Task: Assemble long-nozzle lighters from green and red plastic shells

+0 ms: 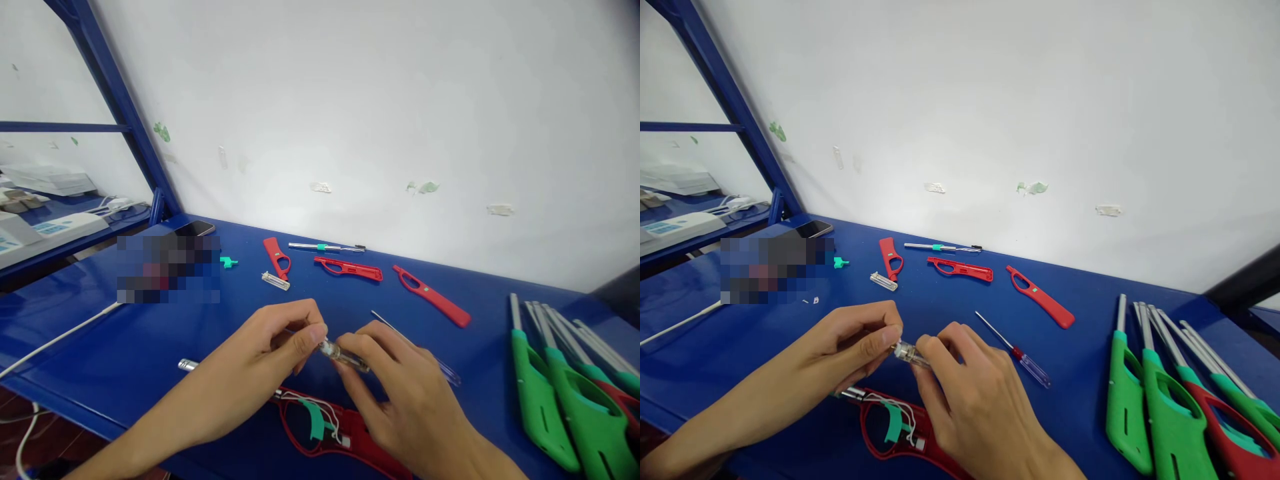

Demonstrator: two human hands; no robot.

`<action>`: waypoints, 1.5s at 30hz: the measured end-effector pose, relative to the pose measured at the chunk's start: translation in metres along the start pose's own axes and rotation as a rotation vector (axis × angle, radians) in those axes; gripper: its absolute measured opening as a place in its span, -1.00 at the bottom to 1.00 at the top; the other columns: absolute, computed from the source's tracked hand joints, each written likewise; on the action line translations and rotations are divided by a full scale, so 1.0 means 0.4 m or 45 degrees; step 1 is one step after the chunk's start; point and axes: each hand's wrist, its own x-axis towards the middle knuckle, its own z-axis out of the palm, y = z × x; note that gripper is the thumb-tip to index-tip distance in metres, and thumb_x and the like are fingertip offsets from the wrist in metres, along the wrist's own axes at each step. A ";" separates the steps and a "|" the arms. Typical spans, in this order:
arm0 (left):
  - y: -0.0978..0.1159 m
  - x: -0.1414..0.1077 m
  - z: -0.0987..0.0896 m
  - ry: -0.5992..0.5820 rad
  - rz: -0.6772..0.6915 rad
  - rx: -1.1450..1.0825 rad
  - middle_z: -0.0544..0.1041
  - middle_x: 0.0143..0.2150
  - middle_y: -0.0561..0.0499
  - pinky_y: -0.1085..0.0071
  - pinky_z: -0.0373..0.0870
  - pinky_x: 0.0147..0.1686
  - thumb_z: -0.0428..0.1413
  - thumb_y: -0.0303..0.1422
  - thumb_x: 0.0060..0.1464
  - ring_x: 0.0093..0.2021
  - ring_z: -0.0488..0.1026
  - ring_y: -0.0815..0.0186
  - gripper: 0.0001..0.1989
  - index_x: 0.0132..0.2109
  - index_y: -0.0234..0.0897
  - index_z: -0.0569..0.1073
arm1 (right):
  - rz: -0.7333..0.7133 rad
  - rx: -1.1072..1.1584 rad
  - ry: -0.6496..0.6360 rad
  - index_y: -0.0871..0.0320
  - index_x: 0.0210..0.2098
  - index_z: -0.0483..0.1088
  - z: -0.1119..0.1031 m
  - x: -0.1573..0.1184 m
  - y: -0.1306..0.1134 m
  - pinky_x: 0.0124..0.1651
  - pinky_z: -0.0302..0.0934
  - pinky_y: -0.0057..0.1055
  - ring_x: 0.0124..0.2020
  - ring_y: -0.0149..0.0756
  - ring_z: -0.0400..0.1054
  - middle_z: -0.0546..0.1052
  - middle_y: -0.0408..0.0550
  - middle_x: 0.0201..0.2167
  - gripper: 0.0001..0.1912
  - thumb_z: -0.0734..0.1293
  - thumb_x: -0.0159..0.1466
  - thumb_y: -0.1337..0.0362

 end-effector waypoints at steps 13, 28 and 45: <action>-0.006 -0.002 0.001 0.067 -0.013 -0.074 0.12 -0.40 0.19 0.50 0.05 -0.48 0.19 -0.11 0.45 -0.42 0.03 0.39 -0.58 -0.33 -0.20 0.29 | -0.021 -0.044 0.047 0.09 -0.05 0.52 0.003 0.002 -0.001 -0.38 0.30 -0.39 -0.39 -0.35 0.58 0.62 -0.17 -0.31 -0.77 0.23 0.67 0.28; -0.002 -0.008 0.021 0.080 0.027 -0.017 0.16 -0.40 0.18 0.44 0.05 -0.47 0.13 -0.08 0.49 -0.40 0.06 0.38 -0.57 -0.34 -0.20 0.33 | -0.135 -0.181 0.001 0.13 0.06 0.46 0.012 -0.001 0.000 -0.47 0.21 -0.34 -0.47 -0.31 0.51 0.60 -0.14 -0.33 -0.77 0.16 0.67 0.34; -0.016 -0.020 0.079 0.188 0.096 -0.150 0.23 -0.45 0.17 0.43 0.09 -0.43 0.26 -0.18 0.42 -0.41 0.11 0.39 -0.60 -0.38 -0.24 0.42 | -0.150 -0.324 -0.250 0.04 -0.18 0.29 0.016 -0.019 -0.014 -0.60 0.03 -0.27 -0.69 -0.27 0.44 0.56 -0.21 -0.52 -0.61 0.13 0.22 0.66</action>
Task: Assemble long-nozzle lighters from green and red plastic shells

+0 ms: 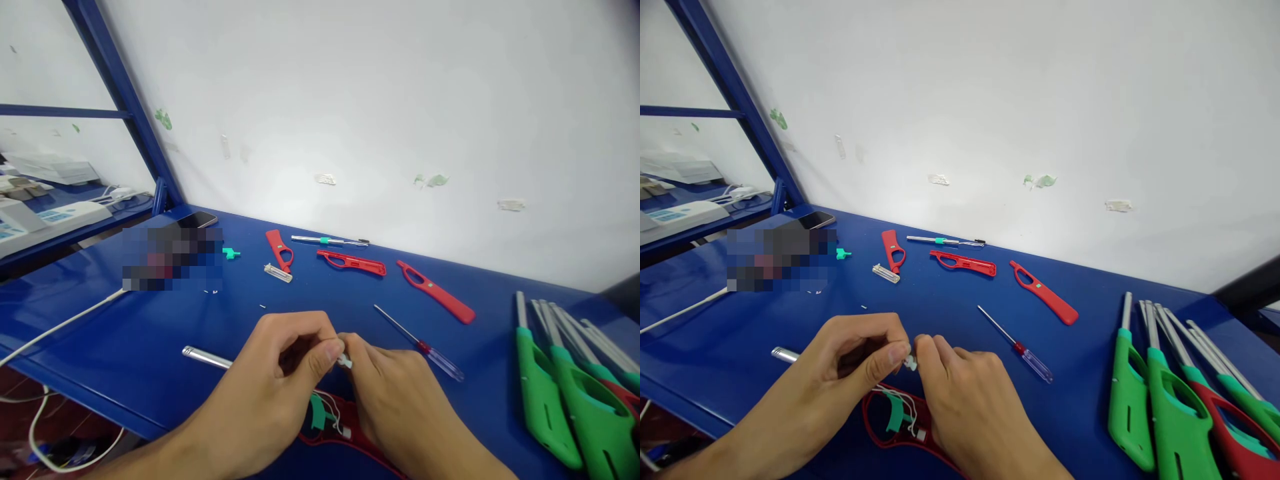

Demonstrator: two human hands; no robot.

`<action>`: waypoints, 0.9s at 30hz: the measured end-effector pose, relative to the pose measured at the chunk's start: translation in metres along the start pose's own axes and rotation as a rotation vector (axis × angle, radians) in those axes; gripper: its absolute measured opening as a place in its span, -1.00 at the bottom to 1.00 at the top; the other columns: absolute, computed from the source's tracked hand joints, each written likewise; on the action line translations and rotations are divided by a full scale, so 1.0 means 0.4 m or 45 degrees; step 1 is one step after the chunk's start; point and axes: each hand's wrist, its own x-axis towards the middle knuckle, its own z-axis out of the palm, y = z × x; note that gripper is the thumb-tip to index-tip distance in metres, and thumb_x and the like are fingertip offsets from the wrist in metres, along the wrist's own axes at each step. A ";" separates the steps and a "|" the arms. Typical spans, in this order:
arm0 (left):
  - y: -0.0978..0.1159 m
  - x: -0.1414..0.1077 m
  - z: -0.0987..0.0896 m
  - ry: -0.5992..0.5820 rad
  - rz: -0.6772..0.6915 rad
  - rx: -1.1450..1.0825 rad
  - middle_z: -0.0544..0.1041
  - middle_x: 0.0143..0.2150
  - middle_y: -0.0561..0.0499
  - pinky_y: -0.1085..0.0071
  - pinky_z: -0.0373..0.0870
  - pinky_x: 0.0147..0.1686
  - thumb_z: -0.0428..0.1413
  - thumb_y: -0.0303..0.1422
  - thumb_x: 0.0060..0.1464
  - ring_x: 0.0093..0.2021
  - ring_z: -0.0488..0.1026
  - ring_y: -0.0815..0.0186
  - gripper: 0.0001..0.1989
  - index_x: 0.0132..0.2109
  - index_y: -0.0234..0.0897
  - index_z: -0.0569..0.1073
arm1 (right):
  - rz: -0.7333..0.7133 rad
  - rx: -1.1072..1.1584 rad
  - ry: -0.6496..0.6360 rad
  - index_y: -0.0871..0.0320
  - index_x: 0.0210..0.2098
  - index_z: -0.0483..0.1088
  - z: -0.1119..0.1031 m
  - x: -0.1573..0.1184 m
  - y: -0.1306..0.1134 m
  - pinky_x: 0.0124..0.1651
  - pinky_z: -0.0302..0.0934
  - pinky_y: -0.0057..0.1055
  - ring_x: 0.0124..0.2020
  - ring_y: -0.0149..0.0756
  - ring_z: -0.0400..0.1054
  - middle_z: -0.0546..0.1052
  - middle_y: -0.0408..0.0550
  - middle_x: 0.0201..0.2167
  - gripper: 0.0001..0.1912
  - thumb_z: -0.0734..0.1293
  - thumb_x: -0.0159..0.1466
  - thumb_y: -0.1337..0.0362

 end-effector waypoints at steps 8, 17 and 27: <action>0.021 0.003 0.001 -0.003 0.027 -0.007 0.19 -0.48 0.19 0.45 0.04 -0.49 0.26 -0.21 0.41 -0.46 0.07 0.42 -0.60 -0.40 -0.24 0.43 | 0.014 0.042 0.011 0.09 -0.18 0.36 -0.005 0.008 0.009 -0.58 0.01 -0.24 -0.65 -0.27 0.44 0.57 -0.18 -0.49 -0.60 0.10 0.29 0.67; 0.023 0.020 -0.052 0.017 0.087 0.654 0.32 -0.52 0.15 0.36 0.10 -0.50 0.01 -0.13 0.57 -0.50 0.21 0.39 -0.50 -0.40 -0.20 0.40 | 0.291 0.258 -0.003 0.07 -0.04 0.44 -0.033 0.011 0.065 -0.48 0.11 -0.33 -0.43 -0.26 0.55 0.64 -0.14 -0.26 -0.74 0.16 0.70 0.20; -0.063 0.005 -0.057 -0.503 0.417 1.089 0.63 -0.04 -0.02 0.32 0.46 -0.02 0.06 -0.55 0.47 -0.08 0.52 0.19 -0.68 -0.01 -0.09 0.67 | 0.503 0.660 -0.093 -0.01 0.01 0.65 -0.074 0.025 0.116 -0.41 0.41 -0.52 -0.40 -0.39 0.58 0.73 -0.24 -0.24 -0.84 0.55 0.45 0.30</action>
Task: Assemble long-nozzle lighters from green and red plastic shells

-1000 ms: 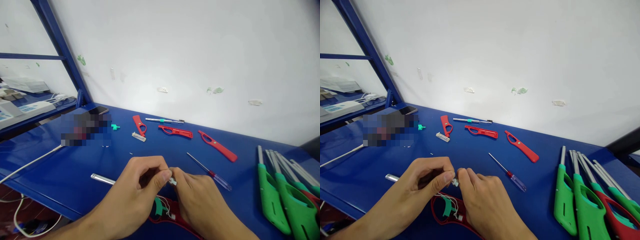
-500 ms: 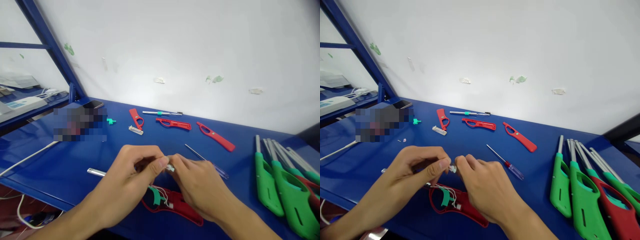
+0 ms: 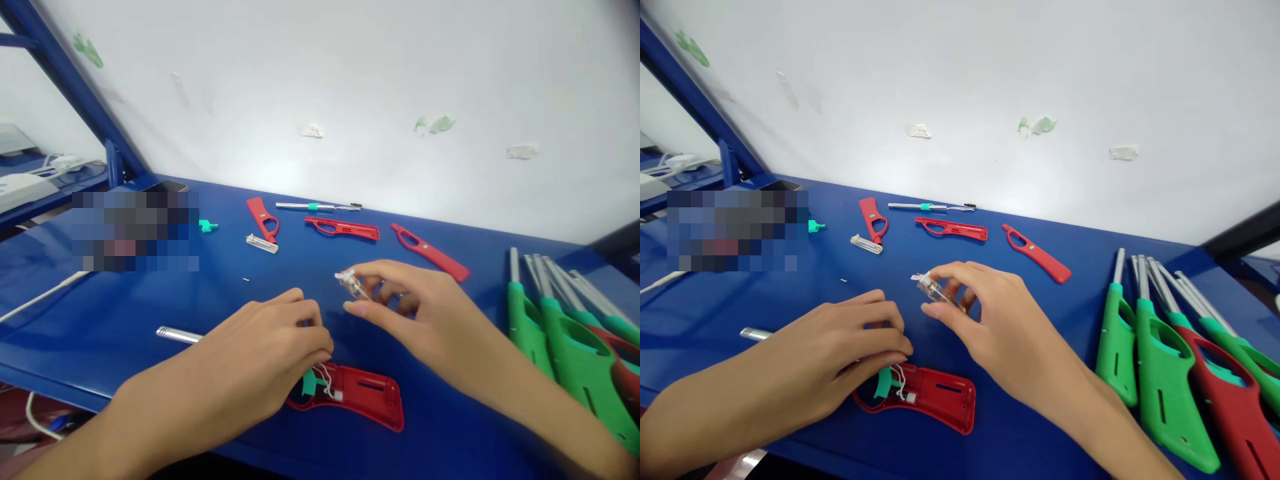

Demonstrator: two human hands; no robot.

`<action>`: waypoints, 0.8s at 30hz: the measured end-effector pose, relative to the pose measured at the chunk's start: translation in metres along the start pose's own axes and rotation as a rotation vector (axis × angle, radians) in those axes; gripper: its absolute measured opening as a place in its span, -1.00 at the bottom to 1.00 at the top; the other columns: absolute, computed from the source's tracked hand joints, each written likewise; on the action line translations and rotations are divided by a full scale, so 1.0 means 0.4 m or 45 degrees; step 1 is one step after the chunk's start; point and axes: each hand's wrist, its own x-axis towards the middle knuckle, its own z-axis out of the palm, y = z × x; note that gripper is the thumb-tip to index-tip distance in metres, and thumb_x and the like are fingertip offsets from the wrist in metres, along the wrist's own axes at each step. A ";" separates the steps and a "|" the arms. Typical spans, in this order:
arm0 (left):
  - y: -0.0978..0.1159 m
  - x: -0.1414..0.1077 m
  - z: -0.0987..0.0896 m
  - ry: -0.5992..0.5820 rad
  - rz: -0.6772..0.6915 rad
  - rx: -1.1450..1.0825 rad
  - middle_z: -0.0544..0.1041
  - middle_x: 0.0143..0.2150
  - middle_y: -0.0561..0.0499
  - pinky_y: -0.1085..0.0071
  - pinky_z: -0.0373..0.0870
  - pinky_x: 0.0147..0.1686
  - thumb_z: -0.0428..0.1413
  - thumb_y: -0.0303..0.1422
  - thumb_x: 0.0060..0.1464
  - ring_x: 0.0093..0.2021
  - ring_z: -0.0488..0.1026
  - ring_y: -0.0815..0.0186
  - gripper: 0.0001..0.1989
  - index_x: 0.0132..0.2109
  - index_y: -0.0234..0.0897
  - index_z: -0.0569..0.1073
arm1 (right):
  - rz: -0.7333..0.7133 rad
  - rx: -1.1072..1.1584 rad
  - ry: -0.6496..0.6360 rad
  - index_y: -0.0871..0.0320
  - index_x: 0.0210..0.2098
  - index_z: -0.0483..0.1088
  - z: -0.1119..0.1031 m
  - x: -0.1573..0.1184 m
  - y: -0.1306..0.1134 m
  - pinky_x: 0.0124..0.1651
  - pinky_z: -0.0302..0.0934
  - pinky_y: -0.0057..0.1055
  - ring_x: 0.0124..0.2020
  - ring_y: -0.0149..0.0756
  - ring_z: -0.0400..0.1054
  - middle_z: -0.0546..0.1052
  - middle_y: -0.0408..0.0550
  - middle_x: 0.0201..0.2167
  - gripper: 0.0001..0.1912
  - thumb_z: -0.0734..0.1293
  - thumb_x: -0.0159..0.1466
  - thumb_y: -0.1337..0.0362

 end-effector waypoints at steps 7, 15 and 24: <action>0.010 -0.003 -0.012 -0.092 0.029 0.032 0.59 -0.02 0.02 0.33 0.37 -0.09 0.09 -0.64 0.43 -0.04 0.48 0.20 -0.68 -0.01 -0.12 0.61 | 0.204 0.371 -0.439 -0.11 -0.16 0.66 -0.073 -0.018 0.003 -0.48 0.35 -0.59 -0.50 -0.45 0.47 0.64 -0.36 -0.43 -0.98 0.54 0.45 0.15; 0.049 0.073 -0.076 -0.295 0.026 0.143 0.64 -0.18 0.01 0.30 0.35 -0.20 0.18 -0.42 0.53 -0.15 0.63 0.18 -0.80 -0.14 -0.18 0.66 | 0.145 0.333 -0.952 -0.06 -0.19 0.69 -0.091 -0.063 -0.027 -0.38 0.43 -0.64 -0.41 -0.40 0.63 0.71 -0.33 -0.39 -0.72 0.68 0.22 0.42; 0.041 0.125 -0.105 -0.459 0.163 0.246 0.64 -0.25 0.11 0.29 0.31 -0.32 0.29 -0.50 0.40 -0.31 0.59 0.29 -0.82 -0.20 -0.12 0.62 | 0.239 0.473 -1.018 0.03 -0.29 0.66 -0.074 -0.051 -0.032 -0.47 0.23 -0.71 -0.50 -0.51 0.46 0.57 -0.38 -0.51 -0.79 0.65 0.26 0.45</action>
